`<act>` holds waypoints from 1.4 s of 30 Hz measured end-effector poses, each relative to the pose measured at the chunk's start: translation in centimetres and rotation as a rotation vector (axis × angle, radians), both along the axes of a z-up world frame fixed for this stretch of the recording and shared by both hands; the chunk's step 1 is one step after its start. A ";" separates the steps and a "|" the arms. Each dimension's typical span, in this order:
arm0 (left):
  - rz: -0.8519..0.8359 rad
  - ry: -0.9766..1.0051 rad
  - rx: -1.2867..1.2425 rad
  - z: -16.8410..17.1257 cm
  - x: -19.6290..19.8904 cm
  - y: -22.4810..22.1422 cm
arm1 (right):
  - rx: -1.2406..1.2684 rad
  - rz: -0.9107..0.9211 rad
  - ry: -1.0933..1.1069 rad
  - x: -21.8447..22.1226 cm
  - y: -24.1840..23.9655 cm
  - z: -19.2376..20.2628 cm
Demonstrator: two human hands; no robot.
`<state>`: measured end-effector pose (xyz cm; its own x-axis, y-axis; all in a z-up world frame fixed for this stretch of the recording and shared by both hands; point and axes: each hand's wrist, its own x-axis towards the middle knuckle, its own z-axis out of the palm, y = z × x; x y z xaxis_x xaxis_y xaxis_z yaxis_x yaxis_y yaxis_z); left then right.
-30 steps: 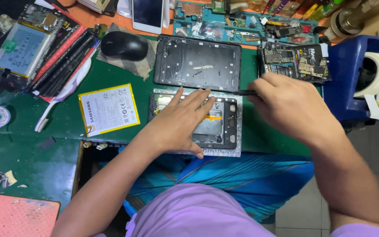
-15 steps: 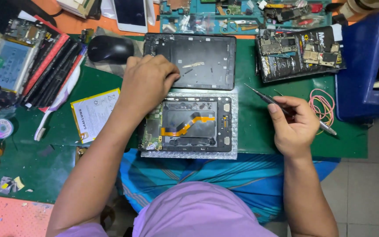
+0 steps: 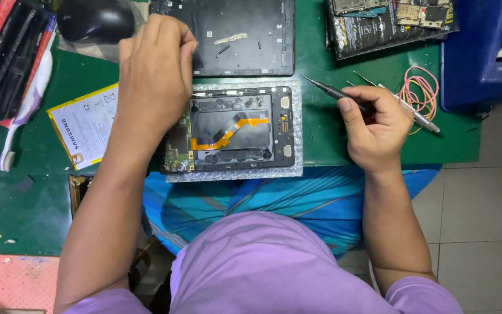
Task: Disassembling and reassembling internal components of a tablet, including the battery and motherboard, using a precision screwdriver.
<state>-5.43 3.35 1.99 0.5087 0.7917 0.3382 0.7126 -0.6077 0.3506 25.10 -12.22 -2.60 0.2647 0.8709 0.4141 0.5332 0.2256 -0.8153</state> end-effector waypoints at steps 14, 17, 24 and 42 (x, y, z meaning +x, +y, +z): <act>0.046 -0.889 -0.619 2.1 2.6 -9.1 | 0.151 0.184 -0.218 -1.6 -1.8 3.5; 0.009 -0.936 -0.673 1.5 3.0 -11.1 | 0.176 0.260 -0.232 -1.8 -2.4 5.1; -0.121 -0.776 -0.414 0.4 2.7 -12.9 | 0.086 0.373 -0.309 -2.5 -3.5 7.5; -0.184 -0.900 -0.383 -0.8 2.1 -14.0 | 0.091 0.486 -0.358 -3.5 -4.0 8.5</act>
<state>-3.37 -10.61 1.21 0.3140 0.8628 0.3962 -0.0097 -0.4144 0.9101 21.56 -16.24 5.89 -0.3232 0.8139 0.4828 0.5892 0.5723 -0.5703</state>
